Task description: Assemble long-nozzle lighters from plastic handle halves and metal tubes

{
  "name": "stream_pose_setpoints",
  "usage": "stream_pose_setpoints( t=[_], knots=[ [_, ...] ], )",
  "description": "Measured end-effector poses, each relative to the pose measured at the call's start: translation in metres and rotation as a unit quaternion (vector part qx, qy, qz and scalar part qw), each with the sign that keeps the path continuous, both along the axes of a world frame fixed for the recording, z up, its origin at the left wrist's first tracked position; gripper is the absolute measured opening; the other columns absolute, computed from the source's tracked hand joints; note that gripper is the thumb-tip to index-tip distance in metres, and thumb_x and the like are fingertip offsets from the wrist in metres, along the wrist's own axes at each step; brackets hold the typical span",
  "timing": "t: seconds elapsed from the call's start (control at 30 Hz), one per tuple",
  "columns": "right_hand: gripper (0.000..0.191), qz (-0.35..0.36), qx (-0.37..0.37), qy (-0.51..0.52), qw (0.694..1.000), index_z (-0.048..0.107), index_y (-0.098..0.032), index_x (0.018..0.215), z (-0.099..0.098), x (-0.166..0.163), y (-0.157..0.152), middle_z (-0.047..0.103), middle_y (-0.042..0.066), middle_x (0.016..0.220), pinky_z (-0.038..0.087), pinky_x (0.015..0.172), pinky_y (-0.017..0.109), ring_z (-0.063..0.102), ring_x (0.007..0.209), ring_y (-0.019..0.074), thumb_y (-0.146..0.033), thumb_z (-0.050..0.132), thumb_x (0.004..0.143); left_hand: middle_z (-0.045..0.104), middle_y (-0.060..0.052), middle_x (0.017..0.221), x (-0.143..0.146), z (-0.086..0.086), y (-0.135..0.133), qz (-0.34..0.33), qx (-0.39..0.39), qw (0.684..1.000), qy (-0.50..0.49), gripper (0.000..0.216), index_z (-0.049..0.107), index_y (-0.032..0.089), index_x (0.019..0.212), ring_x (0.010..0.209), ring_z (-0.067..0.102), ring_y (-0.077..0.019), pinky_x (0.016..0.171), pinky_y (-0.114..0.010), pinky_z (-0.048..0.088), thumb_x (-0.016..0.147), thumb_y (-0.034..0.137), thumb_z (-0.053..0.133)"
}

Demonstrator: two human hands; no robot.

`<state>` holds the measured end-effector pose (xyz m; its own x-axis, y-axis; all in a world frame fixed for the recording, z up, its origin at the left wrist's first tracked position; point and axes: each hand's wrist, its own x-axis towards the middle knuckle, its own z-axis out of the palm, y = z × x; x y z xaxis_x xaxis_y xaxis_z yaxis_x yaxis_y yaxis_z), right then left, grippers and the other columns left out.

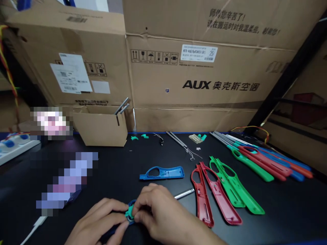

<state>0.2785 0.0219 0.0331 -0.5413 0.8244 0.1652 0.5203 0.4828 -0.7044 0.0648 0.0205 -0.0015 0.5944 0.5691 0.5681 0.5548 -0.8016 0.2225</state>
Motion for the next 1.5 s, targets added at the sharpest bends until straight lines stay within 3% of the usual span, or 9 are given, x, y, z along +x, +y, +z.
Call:
stream_pose_setpoints(
  t=[0.27,0.6,0.93,1.13,1.27,1.4,1.5],
  knots=[
    [0.015,0.03,-0.018,0.008,0.999,0.072,-0.019,0.092,0.004,0.008,0.0,0.069,0.001,0.086,0.044,0.076,0.023,0.061,0.083,0.0137,-0.007,0.065,0.084,0.071,0.001,0.086,-0.002,-0.001,-0.005,0.003,-0.022,1.0,-0.005,0.016,0.065,0.025,0.086,0.074,0.068,-0.0151,0.062,-0.026,0.057,0.081,0.009,0.065],
    [0.021,0.029,0.019,0.01,0.999,0.069,-0.018,0.091,-0.002,0.004,-0.002,0.067,0.001,0.083,0.043,0.073,0.023,0.058,0.079,0.0137,-0.002,0.058,0.081,0.07,0.003,0.08,0.004,0.005,-0.008,0.019,-0.023,0.999,-0.045,0.017,0.065,0.024,0.081,0.069,0.066,-0.0153,0.058,-0.027,0.055,0.08,0.008,0.064],
    [0.016,0.056,0.044,-0.009,0.997,0.068,-0.018,0.09,-0.003,0.005,0.0,0.067,0.001,0.083,0.043,0.073,0.022,0.058,0.079,0.0133,-0.005,0.061,0.086,0.07,0.002,0.088,0.0,0.003,-0.007,0.01,-0.04,0.999,0.0,0.014,0.064,0.025,0.085,0.075,0.066,-0.0152,0.064,-0.028,0.054,0.084,0.011,0.064],
    [0.018,0.052,0.065,-0.004,0.997,0.067,-0.021,0.099,0.007,0.016,-0.003,0.069,0.0,0.089,0.044,0.079,0.025,0.058,0.085,0.0138,-0.008,0.059,0.091,0.07,0.002,0.087,0.001,0.006,-0.008,-0.001,-0.022,1.0,0.0,0.014,0.065,0.025,0.085,0.073,0.066,-0.0154,0.062,-0.027,0.055,0.085,0.012,0.064],
    [0.019,0.024,0.146,0.008,0.989,0.064,-0.02,0.098,0.007,0.022,-0.011,0.068,0.001,0.091,0.045,0.08,0.03,0.055,0.085,0.0152,-0.006,0.054,0.092,0.071,0.002,0.088,0.003,0.007,-0.008,0.004,-0.029,1.0,0.005,0.013,0.065,0.025,0.084,0.072,0.066,-0.0155,0.062,-0.028,0.055,0.086,0.012,0.063],
    [0.017,0.018,0.249,-0.028,0.968,0.065,-0.021,0.1,-0.009,0.019,-0.022,0.067,0.004,0.098,0.044,0.075,0.032,0.053,0.087,0.0184,-0.008,0.057,0.09,0.072,0.002,0.089,0.002,0.005,-0.008,0.004,-0.035,0.999,0.001,0.014,0.066,0.026,0.085,0.073,0.066,-0.0157,0.062,-0.028,0.055,0.085,0.012,0.064],
    [0.02,0.005,0.278,-0.026,0.96,0.065,-0.021,0.103,-0.02,0.016,-0.025,0.067,0.005,0.099,0.044,0.074,0.033,0.052,0.087,0.0193,-0.008,0.058,0.09,0.072,0.002,0.089,0.001,0.004,-0.008,0.002,-0.038,0.999,-0.002,0.014,0.067,0.026,0.086,0.073,0.066,-0.0159,0.063,-0.029,0.056,0.085,0.012,0.064]
  ],
)
